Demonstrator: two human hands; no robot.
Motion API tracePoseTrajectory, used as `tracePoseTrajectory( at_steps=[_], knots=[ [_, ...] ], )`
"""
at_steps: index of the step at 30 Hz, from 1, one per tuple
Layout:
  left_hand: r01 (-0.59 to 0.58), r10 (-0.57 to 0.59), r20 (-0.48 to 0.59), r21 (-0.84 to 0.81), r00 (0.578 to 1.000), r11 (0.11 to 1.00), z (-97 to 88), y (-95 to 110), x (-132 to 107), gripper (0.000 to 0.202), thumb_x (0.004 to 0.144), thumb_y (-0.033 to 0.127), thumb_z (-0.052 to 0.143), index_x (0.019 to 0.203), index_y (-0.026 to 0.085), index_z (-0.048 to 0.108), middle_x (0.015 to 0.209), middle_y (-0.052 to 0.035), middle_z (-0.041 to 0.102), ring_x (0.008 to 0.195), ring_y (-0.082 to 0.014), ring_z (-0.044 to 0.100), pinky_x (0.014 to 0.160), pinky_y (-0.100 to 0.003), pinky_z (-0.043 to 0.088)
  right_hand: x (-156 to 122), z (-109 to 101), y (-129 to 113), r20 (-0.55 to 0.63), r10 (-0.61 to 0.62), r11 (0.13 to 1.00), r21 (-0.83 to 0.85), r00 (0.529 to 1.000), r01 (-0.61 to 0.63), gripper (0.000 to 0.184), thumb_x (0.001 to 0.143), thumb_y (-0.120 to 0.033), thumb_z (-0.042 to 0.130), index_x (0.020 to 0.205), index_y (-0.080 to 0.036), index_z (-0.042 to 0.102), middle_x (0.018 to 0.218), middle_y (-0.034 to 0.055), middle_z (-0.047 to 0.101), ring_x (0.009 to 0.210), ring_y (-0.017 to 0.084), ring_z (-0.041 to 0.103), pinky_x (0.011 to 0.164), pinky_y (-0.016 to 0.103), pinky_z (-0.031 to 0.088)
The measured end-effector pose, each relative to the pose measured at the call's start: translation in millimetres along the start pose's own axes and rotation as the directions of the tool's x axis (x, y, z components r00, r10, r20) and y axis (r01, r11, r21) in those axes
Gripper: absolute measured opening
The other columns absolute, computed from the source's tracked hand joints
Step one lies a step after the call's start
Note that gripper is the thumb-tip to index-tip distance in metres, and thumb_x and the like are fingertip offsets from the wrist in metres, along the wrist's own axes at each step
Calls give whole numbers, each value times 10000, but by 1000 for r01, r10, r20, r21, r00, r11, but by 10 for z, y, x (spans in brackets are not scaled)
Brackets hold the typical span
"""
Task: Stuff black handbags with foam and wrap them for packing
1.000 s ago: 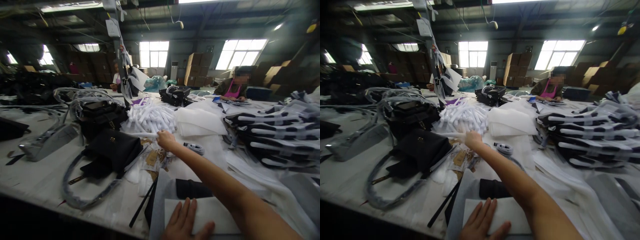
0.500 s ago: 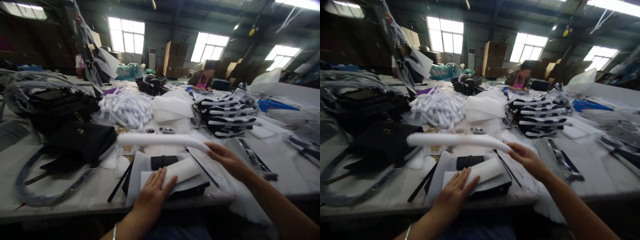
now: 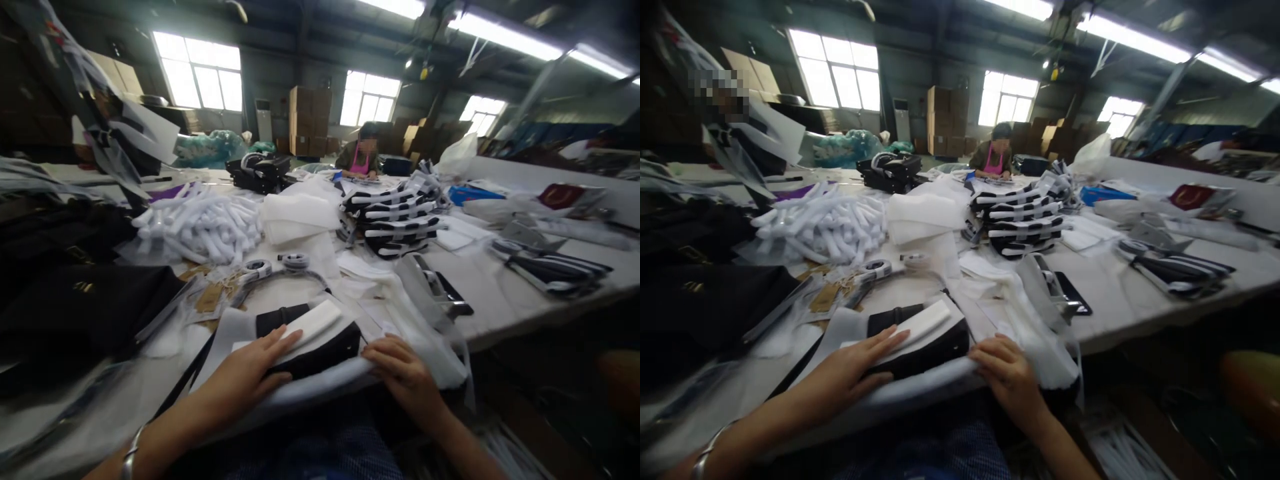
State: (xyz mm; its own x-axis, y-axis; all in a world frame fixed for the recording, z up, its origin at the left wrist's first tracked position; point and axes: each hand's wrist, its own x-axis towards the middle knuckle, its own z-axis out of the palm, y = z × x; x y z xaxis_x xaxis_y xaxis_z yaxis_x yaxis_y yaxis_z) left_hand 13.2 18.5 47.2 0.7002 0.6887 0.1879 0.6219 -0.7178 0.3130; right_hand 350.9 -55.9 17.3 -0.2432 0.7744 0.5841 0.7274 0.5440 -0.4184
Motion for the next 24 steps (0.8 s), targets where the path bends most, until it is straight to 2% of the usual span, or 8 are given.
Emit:
tracePoseTrajectory(
  at_steps=[4,6,10,13,15,19,21,24],
  knots=[
    [19,-17,-29,83,999,996,131,-44,-42,899,757,422,791,1530,377,336,1479,-71,507,1242,-271,608,948,-346,559,2,353,-204,-217,-18,988,-152,976,-15,285,936,-171,582,1129,-339,707,997,28,738,959,241,688,977,543,508],
    [10,-2,-65,129,998,992,232,-76,-63,944,722,377,815,1534,374,332,1488,-72,502,1231,-280,619,932,-344,571,12,477,-277,-283,-7,978,-204,959,-53,308,932,-141,564,1108,-347,710,981,24,739,952,245,684,977,552,497],
    [-58,100,-161,246,982,967,433,-140,-100,840,803,278,715,1541,359,321,1482,-77,521,1218,-282,630,932,-368,578,-18,570,-328,-334,-19,963,-259,943,-73,274,926,-142,570,1072,-327,708,975,24,750,925,250,681,939,535,511],
    [-87,172,-215,354,961,931,538,-172,-128,717,891,233,582,1548,337,316,1470,-99,533,1202,-277,643,923,-382,583,-39,497,-376,-284,-43,956,-291,958,-43,249,928,-169,585,1103,-309,694,1000,22,753,947,245,680,994,540,487],
    [-96,202,-227,405,953,909,587,-191,-144,664,928,205,501,1551,331,311,1477,-98,527,1203,-265,642,929,-375,581,10,411,-444,-231,-89,948,-318,969,11,282,941,-210,593,1200,-301,659,1081,25,748,1043,244,665,1092,546,418],
    [-120,244,-232,446,942,887,654,-227,-158,611,968,244,451,1554,333,302,1489,-99,514,1218,-258,632,953,-369,569,297,304,-538,7,-270,887,-388,963,251,470,959,-334,603,1417,-278,513,1421,55,586,1384,258,455,1213,528,271],
    [-96,223,-245,443,943,891,667,-233,-159,604,975,235,438,1554,336,300,1493,-99,510,1231,-257,623,970,-377,559,442,333,-495,158,-288,861,-389,945,327,537,956,-384,607,1462,-270,467,1519,59,481,1461,273,339,1229,543,222],
    [-88,217,-250,443,944,892,663,-226,-158,598,971,214,431,1547,333,322,1493,-96,511,1232,-258,622,963,-372,563,509,476,-337,261,-283,868,-341,923,362,513,965,-432,586,1429,-228,508,1481,63,529,1426,256,403,1244,532,182]
  ],
)
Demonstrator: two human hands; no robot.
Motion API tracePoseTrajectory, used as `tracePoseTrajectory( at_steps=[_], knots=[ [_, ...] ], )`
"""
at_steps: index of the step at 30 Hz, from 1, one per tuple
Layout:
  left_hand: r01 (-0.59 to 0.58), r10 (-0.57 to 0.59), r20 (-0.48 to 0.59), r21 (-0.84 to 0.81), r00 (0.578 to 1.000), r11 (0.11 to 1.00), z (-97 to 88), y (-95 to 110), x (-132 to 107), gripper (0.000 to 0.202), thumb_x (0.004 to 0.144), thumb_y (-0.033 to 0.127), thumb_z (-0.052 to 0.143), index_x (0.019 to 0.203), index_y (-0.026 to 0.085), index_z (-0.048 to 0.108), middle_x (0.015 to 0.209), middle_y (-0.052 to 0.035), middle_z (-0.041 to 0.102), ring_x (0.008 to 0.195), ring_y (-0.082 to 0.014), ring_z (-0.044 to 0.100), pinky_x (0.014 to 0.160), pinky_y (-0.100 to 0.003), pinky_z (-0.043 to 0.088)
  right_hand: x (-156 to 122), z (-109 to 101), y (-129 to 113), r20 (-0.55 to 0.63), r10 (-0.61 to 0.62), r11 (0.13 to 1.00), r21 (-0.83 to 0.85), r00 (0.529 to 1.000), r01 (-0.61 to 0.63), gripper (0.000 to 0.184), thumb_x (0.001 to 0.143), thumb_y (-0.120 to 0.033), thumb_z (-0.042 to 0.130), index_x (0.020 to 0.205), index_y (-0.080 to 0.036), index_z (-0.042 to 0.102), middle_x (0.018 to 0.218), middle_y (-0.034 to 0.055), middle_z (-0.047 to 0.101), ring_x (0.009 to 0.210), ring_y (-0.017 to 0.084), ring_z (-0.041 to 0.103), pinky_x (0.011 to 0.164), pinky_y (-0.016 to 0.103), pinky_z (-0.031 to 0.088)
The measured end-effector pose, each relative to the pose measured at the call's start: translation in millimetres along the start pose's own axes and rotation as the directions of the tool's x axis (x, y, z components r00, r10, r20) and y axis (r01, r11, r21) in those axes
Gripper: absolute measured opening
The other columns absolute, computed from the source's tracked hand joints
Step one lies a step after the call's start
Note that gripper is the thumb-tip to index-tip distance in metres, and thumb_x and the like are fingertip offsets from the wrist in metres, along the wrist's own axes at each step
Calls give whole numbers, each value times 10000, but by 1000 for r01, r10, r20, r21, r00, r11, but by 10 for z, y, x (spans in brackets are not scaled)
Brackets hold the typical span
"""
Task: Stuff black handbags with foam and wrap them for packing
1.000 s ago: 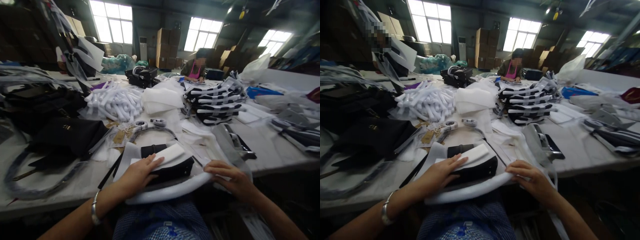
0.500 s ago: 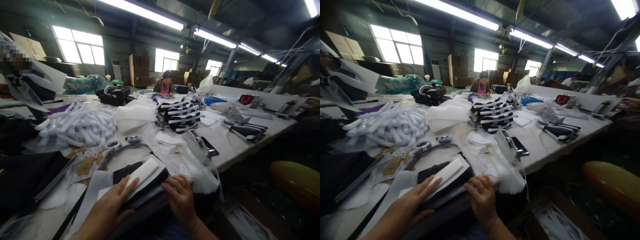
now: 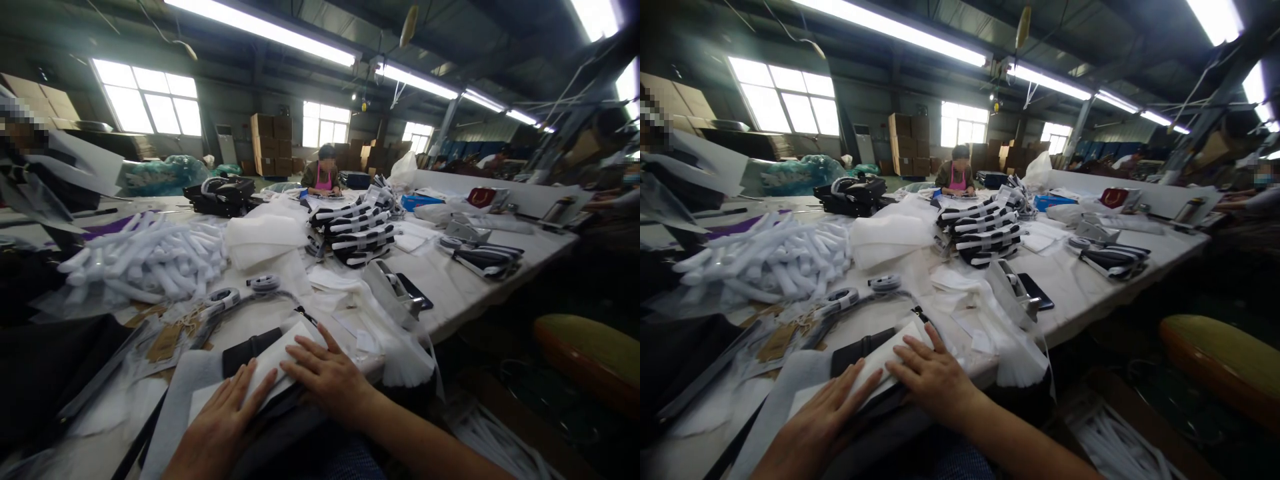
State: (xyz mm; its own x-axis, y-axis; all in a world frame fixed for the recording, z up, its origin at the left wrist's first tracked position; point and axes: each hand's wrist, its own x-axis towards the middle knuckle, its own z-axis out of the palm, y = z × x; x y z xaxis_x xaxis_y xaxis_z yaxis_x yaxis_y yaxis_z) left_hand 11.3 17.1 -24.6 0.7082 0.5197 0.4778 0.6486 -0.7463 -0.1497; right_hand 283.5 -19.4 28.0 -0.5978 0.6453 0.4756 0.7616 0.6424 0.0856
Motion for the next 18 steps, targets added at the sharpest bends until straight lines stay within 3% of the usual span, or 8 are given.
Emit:
tracePoseTrajectory(
  at_steps=[4,7,9,12,18],
  knots=[
    [-20,20,10,59,1000,998,-3,66,19,634,934,147,437,1534,335,351,1558,-68,425,1301,-267,564,989,-386,546,-118,293,19,-134,15,1000,1,991,-15,315,1012,-290,523,1303,-217,619,1344,23,653,1281,211,571,1244,475,226],
    [7,-9,12,140,1000,990,8,185,62,659,887,59,407,1506,284,411,1585,-72,376,1402,-294,444,1109,-513,421,-181,393,-19,-193,45,999,5,980,-45,288,1016,-226,508,1271,-232,642,1298,3,682,1228,196,613,1238,467,253],
    [-4,0,24,159,1000,987,-1,269,106,625,860,44,387,1459,197,480,1562,-124,404,1438,-307,384,1153,-567,331,-189,407,-32,-212,57,998,18,976,-55,286,1022,-226,499,1268,-241,644,1281,-2,692,1216,190,623,1239,473,254],
    [-16,9,56,127,998,992,-49,354,167,594,820,51,399,1394,114,540,1541,-174,420,1453,-314,355,1140,-536,352,-171,390,-35,-205,62,998,32,977,-57,300,1032,-227,474,1286,-242,632,1294,0,683,1228,193,615,1242,480,242],
    [71,-74,99,29,992,997,-160,415,186,644,862,69,445,1495,183,423,1565,-115,398,1422,-301,413,1095,-492,427,-218,216,-150,-200,94,993,86,975,-78,376,1017,-147,466,1375,-200,566,1364,41,635,1330,225,529,1247,491,192]
  ],
)
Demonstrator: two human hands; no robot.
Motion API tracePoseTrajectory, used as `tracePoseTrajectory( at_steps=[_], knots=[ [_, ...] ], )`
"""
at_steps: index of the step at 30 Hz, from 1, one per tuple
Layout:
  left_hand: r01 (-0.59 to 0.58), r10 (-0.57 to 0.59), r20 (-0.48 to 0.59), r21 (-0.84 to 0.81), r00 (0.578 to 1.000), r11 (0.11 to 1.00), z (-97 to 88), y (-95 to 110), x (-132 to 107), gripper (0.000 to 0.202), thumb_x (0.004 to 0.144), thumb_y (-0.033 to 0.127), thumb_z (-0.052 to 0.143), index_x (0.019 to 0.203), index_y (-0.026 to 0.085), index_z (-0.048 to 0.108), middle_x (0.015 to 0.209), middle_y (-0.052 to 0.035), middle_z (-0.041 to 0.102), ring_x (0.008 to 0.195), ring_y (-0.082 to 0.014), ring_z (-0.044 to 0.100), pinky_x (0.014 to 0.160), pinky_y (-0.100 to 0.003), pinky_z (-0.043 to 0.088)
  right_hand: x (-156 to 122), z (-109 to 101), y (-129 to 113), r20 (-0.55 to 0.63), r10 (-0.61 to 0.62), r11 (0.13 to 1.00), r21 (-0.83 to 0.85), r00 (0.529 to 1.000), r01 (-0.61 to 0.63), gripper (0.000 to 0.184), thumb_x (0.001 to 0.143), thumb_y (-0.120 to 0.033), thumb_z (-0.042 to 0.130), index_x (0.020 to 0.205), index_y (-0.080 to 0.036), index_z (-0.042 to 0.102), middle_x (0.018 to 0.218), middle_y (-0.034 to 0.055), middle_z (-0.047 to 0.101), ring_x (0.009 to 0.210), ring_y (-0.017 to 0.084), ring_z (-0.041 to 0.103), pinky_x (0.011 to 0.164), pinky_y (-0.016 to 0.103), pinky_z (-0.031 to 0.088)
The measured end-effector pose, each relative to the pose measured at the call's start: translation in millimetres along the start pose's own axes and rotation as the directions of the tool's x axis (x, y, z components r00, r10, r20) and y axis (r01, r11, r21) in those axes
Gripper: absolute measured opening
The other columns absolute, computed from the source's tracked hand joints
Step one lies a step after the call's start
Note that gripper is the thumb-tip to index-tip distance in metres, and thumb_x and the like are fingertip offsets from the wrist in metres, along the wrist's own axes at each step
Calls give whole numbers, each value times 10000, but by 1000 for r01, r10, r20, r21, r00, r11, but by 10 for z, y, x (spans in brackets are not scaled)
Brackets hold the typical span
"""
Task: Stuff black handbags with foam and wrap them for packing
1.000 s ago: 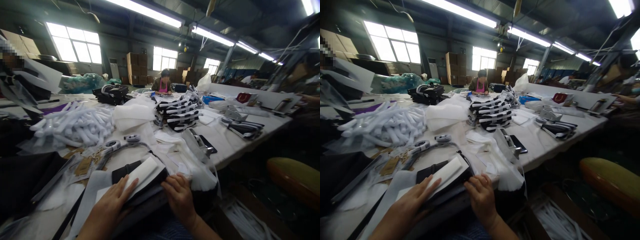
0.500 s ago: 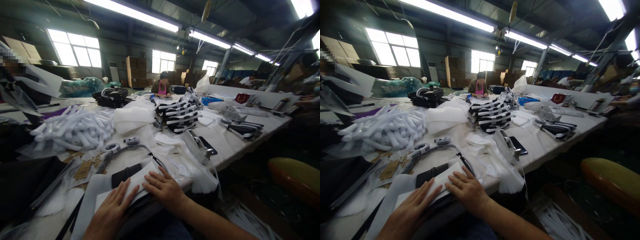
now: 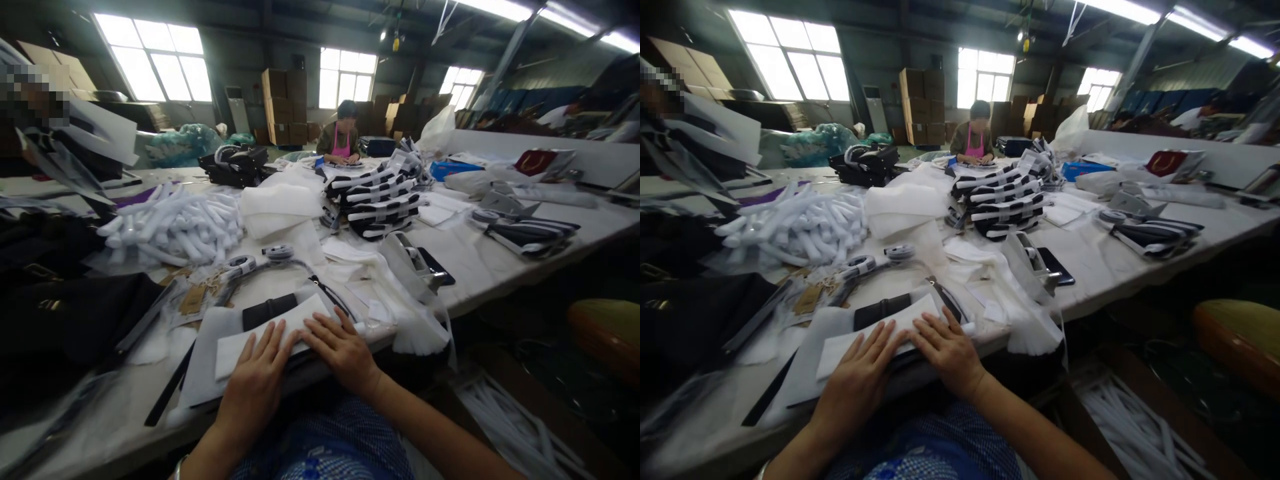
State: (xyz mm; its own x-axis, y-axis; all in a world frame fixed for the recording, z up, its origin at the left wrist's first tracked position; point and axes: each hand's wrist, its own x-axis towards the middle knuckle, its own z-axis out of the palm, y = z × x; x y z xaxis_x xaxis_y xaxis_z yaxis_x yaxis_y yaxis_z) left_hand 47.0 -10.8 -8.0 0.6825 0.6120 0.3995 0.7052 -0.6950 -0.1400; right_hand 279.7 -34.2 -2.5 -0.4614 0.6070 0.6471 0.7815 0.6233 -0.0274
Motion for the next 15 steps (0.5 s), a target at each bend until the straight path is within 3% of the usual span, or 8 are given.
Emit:
tracePoseTrajectory(
  at_steps=[3,5,6,8,9,10,12,15],
  knots=[
    [44,-43,17,-38,999,998,-33,28,6,649,892,91,465,1521,234,387,1550,-114,422,1399,-314,445,1075,-507,449,-179,-146,-150,-62,134,981,148,989,-123,409,973,-115,544,1355,-255,585,1312,30,673,1282,227,570,1214,494,269],
    [55,-53,30,-63,998,997,-49,40,19,642,896,93,475,1516,240,397,1540,-120,436,1392,-319,454,1075,-513,451,-334,-206,-257,-5,383,864,356,924,-356,340,965,-156,571,1273,-280,643,1231,38,712,1172,222,642,1104,446,436],
    [59,-57,35,-70,998,996,-55,42,25,640,896,89,477,1513,244,405,1536,-121,441,1389,-322,457,1074,-514,452,-400,-216,-305,87,530,726,467,844,-504,284,975,-202,565,1231,-274,665,1177,51,729,1098,222,677,1021,419,507],
    [61,-58,42,-76,997,995,-63,37,32,635,897,80,476,1507,246,416,1533,-122,446,1386,-325,460,1074,-514,455,-475,-201,-386,345,720,309,618,603,-723,253,981,-330,565,1188,-234,674,1106,85,737,987,235,716,885,396,580],
    [57,-54,44,-78,998,995,-66,31,33,632,898,79,475,1506,244,418,1534,-122,445,1387,-327,459,1073,-514,456,-480,-183,-417,461,742,88,653,487,-753,293,964,-391,588,1183,-213,666,1102,99,731,974,248,722,858,399,592],
    [52,-49,46,-79,998,995,-67,23,32,629,901,80,474,1507,241,418,1536,-122,442,1387,-328,458,1073,-514,457,-463,-164,-442,547,735,-101,673,401,-733,346,934,-437,624,1180,-195,653,1109,109,724,989,261,720,859,405,595],
    [39,-36,45,-82,998,996,-67,4,29,620,908,84,473,1505,239,420,1536,-119,442,1387,-326,459,1071,-512,461,-385,-138,-481,638,699,-356,702,323,-617,426,868,-465,703,1170,-174,628,1152,118,701,1094,283,687,927,415,574],
    [23,-19,44,-94,999,995,-62,-21,31,627,903,80,483,1508,230,412,1538,-120,442,1382,-323,466,1067,-502,467,-257,-135,-529,678,668,-520,720,306,-460,427,836,-435,743,1150,-174,621,1206,107,682,1204,275,629,1032,406,511]
  ],
)
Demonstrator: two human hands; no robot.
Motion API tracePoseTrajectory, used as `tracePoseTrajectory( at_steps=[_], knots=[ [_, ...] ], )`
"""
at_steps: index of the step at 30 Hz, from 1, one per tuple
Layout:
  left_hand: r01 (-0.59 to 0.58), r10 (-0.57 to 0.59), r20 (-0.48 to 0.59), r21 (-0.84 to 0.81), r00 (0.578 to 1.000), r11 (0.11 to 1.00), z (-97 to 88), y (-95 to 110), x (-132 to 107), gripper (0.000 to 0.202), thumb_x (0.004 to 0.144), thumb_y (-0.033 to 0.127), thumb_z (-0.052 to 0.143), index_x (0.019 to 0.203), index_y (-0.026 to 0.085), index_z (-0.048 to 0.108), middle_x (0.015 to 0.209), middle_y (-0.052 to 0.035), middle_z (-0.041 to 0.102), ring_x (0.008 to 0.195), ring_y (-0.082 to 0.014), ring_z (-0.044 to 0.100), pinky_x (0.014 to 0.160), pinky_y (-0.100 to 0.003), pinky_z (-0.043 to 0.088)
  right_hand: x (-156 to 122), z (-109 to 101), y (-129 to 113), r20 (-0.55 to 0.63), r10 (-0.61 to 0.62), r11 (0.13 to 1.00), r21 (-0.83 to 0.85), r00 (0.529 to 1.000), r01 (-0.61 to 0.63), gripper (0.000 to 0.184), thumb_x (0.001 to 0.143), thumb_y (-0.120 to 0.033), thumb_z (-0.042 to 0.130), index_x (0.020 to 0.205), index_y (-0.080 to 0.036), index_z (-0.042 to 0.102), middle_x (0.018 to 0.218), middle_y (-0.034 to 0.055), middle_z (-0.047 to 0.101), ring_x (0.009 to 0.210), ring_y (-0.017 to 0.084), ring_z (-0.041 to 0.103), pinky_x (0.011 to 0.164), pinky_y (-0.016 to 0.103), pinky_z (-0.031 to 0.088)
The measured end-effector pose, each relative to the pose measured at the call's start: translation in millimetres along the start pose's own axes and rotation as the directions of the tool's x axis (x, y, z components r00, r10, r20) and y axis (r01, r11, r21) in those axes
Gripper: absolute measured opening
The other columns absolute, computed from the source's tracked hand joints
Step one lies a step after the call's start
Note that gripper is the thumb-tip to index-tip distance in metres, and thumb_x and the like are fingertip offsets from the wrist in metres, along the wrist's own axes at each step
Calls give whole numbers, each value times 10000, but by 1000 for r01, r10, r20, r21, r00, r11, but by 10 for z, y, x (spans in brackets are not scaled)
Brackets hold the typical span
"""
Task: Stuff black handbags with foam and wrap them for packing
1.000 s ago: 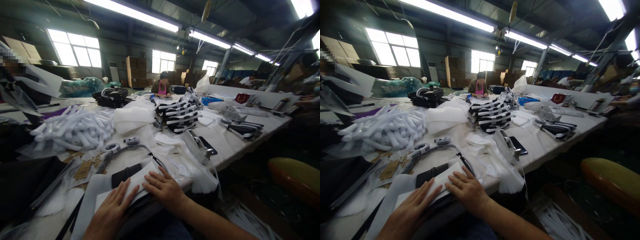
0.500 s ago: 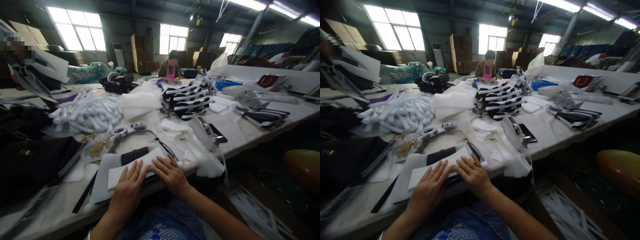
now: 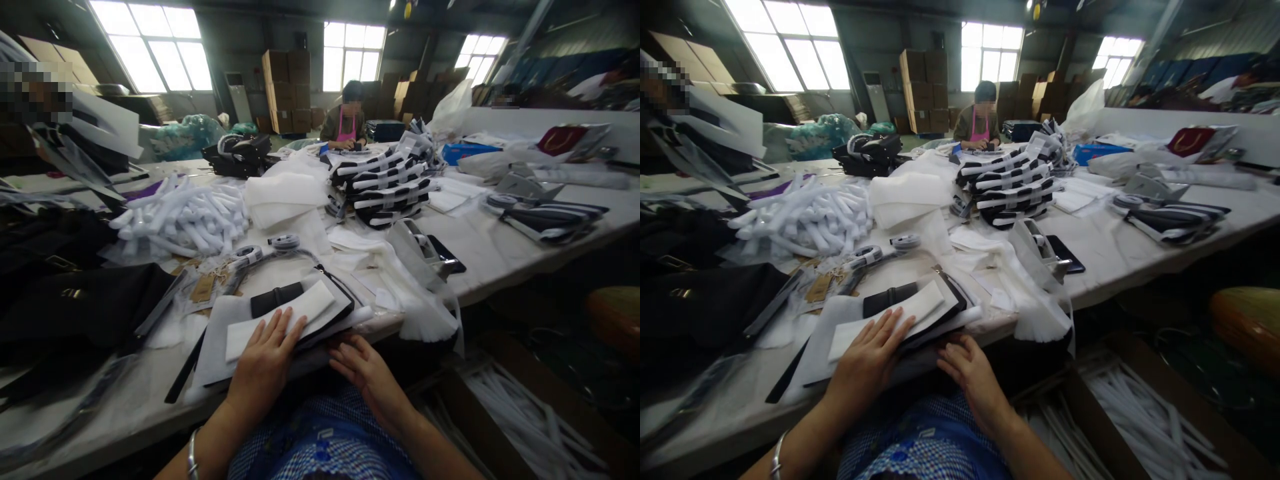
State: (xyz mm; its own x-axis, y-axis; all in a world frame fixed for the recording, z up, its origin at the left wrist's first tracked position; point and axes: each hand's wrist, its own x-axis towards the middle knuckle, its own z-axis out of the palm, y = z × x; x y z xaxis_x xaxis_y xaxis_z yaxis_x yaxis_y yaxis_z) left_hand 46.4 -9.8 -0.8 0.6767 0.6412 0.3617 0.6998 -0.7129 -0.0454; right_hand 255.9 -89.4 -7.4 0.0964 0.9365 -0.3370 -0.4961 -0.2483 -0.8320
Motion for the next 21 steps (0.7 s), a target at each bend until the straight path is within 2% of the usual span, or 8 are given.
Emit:
tracePoseTrajectory(
  at_steps=[3,5,7,9,12,15,18,21],
  knots=[
    [12,-12,17,-12,1000,1000,-17,10,7,646,894,68,491,1514,223,397,1539,-133,438,1390,-322,456,1073,-500,460,-30,34,-3,-5,-3,1000,-22,1000,3,465,807,-464,759,1157,-188,626,1205,102,693,1196,277,635,1007,395,525],
    [41,-40,48,-22,998,999,-49,37,10,643,898,66,490,1512,231,397,1540,-135,437,1404,-315,438,1092,-501,439,-50,-23,-6,-36,-52,972,-230,998,42,489,777,-526,767,1110,-186,653,1100,105,732,1083,288,692,918,381,565],
    [70,-66,92,-41,994,997,-90,62,18,642,905,79,497,1515,244,387,1553,-131,421,1423,-305,410,1120,-498,405,-35,-124,-38,-89,-140,883,-463,986,83,495,770,-592,744,1039,-181,681,974,102,756,916,279,738,826,364,585],
    [85,-77,124,-61,989,995,-126,72,30,650,911,110,517,1525,251,361,1569,-129,396,1448,-300,369,1144,-499,370,31,-220,-93,-138,-168,830,-554,976,64,537,776,-661,696,1002,-174,692,903,103,762,782,261,744,756,360,597],
    [102,-92,140,-68,986,992,-160,71,42,637,936,160,520,1538,248,329,1580,-134,376,1463,-296,340,1163,-503,335,152,-267,-151,-132,28,875,-476,991,-88,621,712,-706,725,973,-144,703,941,139,765,721,270,741,681,381,620],
    [101,-92,130,-67,987,993,-178,80,37,601,960,175,493,1535,248,333,1577,-132,381,1460,-288,348,1161,-495,337,167,-200,-141,-52,192,920,-338,980,-198,558,705,-605,801,987,-130,717,1079,155,746,895,305,747,775,397,628],
    [92,-83,122,-68,989,993,-181,83,33,614,946,141,501,1531,245,345,1569,-134,395,1457,-297,352,1149,-492,355,99,-102,-114,26,195,975,-112,980,-191,403,744,-480,822,962,-155,727,1119,117,735,1112,324,685,955,430,573],
    [73,-66,123,-60,990,995,-168,68,40,649,922,88,499,1534,237,342,1561,-140,405,1436,-299,389,1134,-490,377,26,-5,-102,91,179,982,50,980,-184,285,779,-380,803,963,-176,728,1154,86,726,1207,311,631,1079,462,485]
  ],
)
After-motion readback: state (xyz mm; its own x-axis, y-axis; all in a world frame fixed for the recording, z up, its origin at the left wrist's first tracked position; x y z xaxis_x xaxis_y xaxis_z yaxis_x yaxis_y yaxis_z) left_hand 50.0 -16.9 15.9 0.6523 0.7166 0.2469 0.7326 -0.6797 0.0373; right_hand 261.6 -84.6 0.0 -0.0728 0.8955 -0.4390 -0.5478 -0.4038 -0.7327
